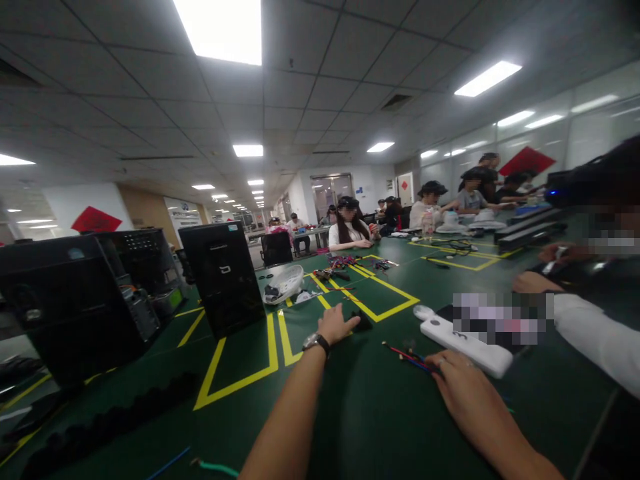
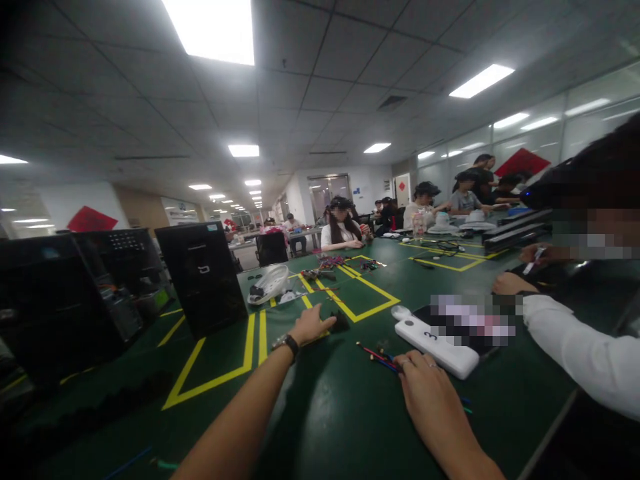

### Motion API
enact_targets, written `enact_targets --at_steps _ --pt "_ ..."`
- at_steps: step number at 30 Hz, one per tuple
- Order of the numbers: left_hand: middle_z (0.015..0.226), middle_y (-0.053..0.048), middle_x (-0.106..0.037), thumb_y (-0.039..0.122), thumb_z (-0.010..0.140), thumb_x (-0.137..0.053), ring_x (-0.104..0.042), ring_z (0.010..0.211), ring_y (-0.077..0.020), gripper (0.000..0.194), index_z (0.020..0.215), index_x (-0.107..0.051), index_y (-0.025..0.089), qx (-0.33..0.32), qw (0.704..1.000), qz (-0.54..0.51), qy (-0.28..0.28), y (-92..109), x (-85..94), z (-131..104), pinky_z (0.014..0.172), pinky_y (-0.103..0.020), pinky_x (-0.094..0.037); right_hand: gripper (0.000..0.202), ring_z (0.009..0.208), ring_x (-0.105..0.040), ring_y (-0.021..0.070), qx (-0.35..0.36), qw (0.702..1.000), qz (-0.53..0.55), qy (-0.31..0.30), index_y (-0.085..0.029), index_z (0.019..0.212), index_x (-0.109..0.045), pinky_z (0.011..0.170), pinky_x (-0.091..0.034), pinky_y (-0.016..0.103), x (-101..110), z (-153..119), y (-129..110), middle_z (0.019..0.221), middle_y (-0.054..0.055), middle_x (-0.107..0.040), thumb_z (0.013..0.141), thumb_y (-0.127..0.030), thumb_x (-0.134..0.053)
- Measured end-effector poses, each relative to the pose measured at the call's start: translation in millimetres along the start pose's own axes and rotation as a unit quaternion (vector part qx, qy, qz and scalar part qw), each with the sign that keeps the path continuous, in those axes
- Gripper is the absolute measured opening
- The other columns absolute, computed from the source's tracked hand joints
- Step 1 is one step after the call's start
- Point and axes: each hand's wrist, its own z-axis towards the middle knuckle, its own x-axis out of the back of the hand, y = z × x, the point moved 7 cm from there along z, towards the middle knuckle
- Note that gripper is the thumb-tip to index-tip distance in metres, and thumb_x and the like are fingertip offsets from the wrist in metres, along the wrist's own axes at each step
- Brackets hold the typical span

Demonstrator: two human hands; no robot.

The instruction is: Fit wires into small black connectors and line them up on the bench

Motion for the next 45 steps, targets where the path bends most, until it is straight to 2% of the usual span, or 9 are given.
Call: enact_targets --at_steps 7,14,23,28,32,35,38,42,45 --pt "0.107 -0.015 -0.058 0.043 0.071 -0.064 -0.053 0.102 -0.0284 0.04 0.097 -0.053 0.015 -0.052 0.994 -0.096 0.021 38.7 -6.7 -5.5 0.084 -0.036 -0.039 0.025 0.088 -0.059 0.0259 -0.011 0.999 0.001 0.038 -0.018 0.097 -0.064 0.078 -0.047 0.043 -1.2 0.7 6.1 0.093 0.011 -0.062 0.087 -0.026 -0.043" --pt "0.079 0.004 -0.055 0.026 0.067 -0.066 -0.056 0.068 -0.0138 0.047 0.101 -0.034 0.024 -0.071 0.966 -0.25 -0.001 9.2 38.7 -101.0 0.057 -0.023 -0.041 0.029 0.094 -0.056 0.0282 -0.02 0.994 -0.08 0.073 -0.018 0.101 -0.064 0.077 -0.046 0.041 17.9 -3.1 -11.4 0.097 0.012 -0.06 0.088 -0.027 -0.04" --pt "0.111 -0.01 -0.056 0.02 0.06 -0.07 -0.069 0.062 -0.0245 0.066 0.103 -0.022 0.03 0.114 0.771 -0.623 -0.06 -40.9 42.1 -244.0 0.051 -0.032 -0.05 0.015 0.078 -0.063 0.0239 -0.033 0.999 0.014 -0.002 -0.022 0.079 -0.061 0.063 -0.041 0.033 21.7 10.9 1.8 0.08 0.005 -0.068 0.081 -0.026 -0.046" --pt "0.092 -0.003 -0.061 0.022 0.051 -0.082 -0.069 0.073 -0.0245 0.091 0.117 -0.02 0.031 0.106 0.699 -0.706 -0.037 -49.2 50.4 -258.2 0.063 -0.034 -0.05 0.021 0.077 -0.065 0.025 -0.011 1.0 -0.02 -0.012 -0.026 0.078 -0.063 0.058 -0.04 0.031 26.1 30.6 10.6 0.079 0.005 -0.069 0.081 -0.029 -0.042" --pt "0.083 -0.001 -0.062 0.047 0.073 -0.064 -0.066 0.081 -0.0213 0.054 0.113 -0.03 0.03 0.111 0.608 -0.786 -0.008 -51.0 55.9 -252.0 0.071 -0.035 -0.05 0.02 0.07 -0.065 0.0256 0.006 0.999 -0.047 0.002 -0.025 0.074 -0.061 0.056 -0.041 0.033 32.6 41.4 7.4 0.075 0.005 -0.069 0.08 -0.031 -0.043" --pt "0.083 -0.004 -0.065 0.053 0.081 -0.048 -0.066 0.079 -0.0221 0.042 0.111 -0.033 0.029 0.1 0.557 -0.824 0.019 -53.8 66.4 -252.6 0.07 -0.036 -0.049 0.023 0.066 -0.064 0.0236 0.033 0.999 0.025 0.02 -0.024 0.074 -0.058 0.06 -0.043 0.034 39.6 42.9 -33.7 0.071 0.005 -0.068 0.082 -0.035 -0.04" --pt "0.084 -0.007 -0.067 0.05 0.085 -0.044 -0.066 0.077 -0.022 0.037 0.111 -0.034 0.027 0.089 0.518 -0.849 0.062 -60.6 78.7 -256.1 0.071 -0.037 -0.048 0.025 0.066 -0.063 0.0209 0.072 0.976 0.198 -0.045 -0.023 0.076 -0.055 0.06 -0.045 0.03 29.2 29.9 -119.4 0.071 0.005 -0.067 0.082 -0.043 -0.042" --pt "0.083 -0.007 -0.067 0.041 0.083 -0.05 -0.066 0.077 -0.0214 0.033 0.109 -0.041 0.023 0.075 0.478 -0.867 0.12 -74.7 89.5 -257.2 0.075 -0.037 -0.046 0.039 0.041 -0.048 0.0119 0.064 0.853 0.445 -0.267 -0.022 0.082 -0.047 0.041 -0.033 0.022 -14.8 -9.8 -250.3 0.051 -0.003 -0.059 0.08 -0.061 -0.041" --pt "0.083 -0.008 -0.066 0.041 0.08 -0.055 -0.065 0.076 -0.0219 0.034 0.106 -0.048 0.021 0.062 0.468 -0.869 0.145 -86.8 94.2 -256.1 0.069 -0.034 -0.045 0.045 0.036 -0.038 0.0073 0.086 0.795 0.521 -0.298 -0.022 0.077 -0.044 0.039 -0.025 0.019 -33.9 -24.1 -307.3 0.044 -0.007 -0.051 0.072 -0.066 -0.052"
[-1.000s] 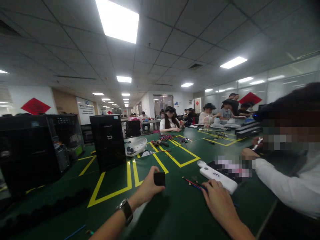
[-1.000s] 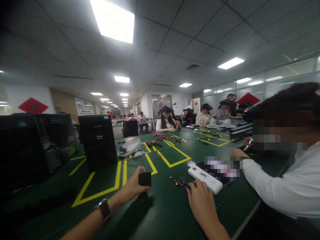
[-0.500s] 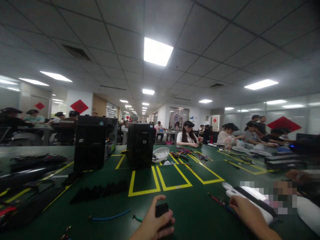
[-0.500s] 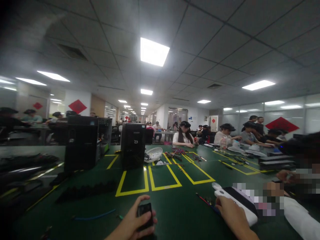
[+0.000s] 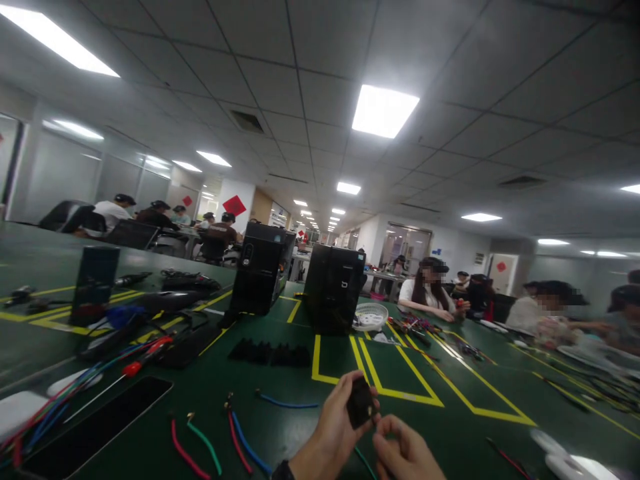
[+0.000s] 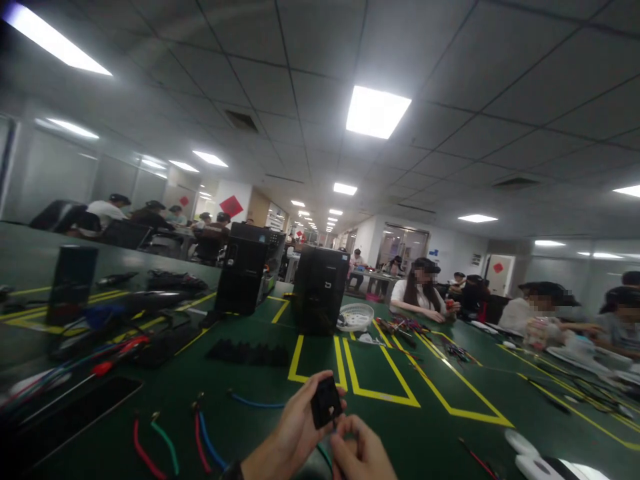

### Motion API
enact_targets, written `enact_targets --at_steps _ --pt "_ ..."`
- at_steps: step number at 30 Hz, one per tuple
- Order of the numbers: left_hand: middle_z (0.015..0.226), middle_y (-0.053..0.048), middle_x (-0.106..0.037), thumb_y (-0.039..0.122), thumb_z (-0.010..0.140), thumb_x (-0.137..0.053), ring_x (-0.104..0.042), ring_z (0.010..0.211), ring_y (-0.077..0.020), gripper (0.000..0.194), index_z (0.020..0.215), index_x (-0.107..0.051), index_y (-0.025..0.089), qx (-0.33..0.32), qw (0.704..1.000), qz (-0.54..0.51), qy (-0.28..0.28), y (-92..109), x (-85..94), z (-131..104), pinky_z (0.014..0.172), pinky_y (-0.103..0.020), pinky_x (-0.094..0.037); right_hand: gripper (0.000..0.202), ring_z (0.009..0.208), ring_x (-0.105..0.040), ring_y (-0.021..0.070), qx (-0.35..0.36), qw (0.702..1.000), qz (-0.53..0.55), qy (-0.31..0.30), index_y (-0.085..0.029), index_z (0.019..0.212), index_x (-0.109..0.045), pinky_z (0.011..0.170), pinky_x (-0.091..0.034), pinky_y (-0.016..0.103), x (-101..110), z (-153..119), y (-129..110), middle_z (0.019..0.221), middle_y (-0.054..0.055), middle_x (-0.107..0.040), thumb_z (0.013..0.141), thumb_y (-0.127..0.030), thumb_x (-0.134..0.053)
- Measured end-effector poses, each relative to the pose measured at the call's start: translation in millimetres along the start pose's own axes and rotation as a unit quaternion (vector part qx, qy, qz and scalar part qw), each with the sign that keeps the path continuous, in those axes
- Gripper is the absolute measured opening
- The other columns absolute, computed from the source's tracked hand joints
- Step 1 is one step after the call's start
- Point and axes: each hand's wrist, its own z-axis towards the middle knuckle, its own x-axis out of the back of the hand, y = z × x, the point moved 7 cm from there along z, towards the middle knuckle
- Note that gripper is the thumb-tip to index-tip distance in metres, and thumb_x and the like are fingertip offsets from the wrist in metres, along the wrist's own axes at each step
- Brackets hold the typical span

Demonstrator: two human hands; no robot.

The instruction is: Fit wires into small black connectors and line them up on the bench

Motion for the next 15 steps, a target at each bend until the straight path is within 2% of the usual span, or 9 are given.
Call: enact_targets --at_steps 2,8,15 --pt "0.084 -0.009 -0.066 0.041 0.079 -0.056 -0.064 0.075 -0.0222 0.033 0.105 -0.05 0.02 -0.014 1.0 -0.004 -0.002 6.6 3.5 2.0 0.067 -0.033 -0.045 0.047 0.035 -0.034 0.006 0.003 0.999 0.035 0.009 -0.022 0.075 -0.043 0.038 -0.021 0.019 -11.9 8.7 3.5 0.042 -0.008 -0.048 0.07 -0.067 -0.054" --pt "0.085 -0.01 -0.067 0.037 0.085 -0.048 -0.064 0.072 -0.0212 0.027 0.105 -0.049 0.02 -0.021 1.0 0.002 0.001 15.4 3.4 0.3 0.069 -0.036 -0.046 0.048 0.031 -0.028 0.0047 0.004 0.993 0.113 0.013 -0.022 0.076 -0.042 0.037 -0.016 0.018 -16.6 12.9 13.6 0.037 -0.01 -0.042 0.071 -0.068 -0.053" --pt "0.081 -0.01 -0.067 0.034 0.087 -0.043 -0.065 0.072 -0.0222 0.025 0.106 -0.047 0.018 -0.027 1.0 0.001 0.003 15.0 0.4 -0.3 0.064 -0.032 -0.044 0.048 0.03 -0.025 0.0039 0.015 0.994 0.109 0.012 -0.02 0.083 -0.043 0.037 -0.014 0.018 -21.1 12.3 12.3 0.035 -0.012 -0.04 0.074 -0.066 -0.051"
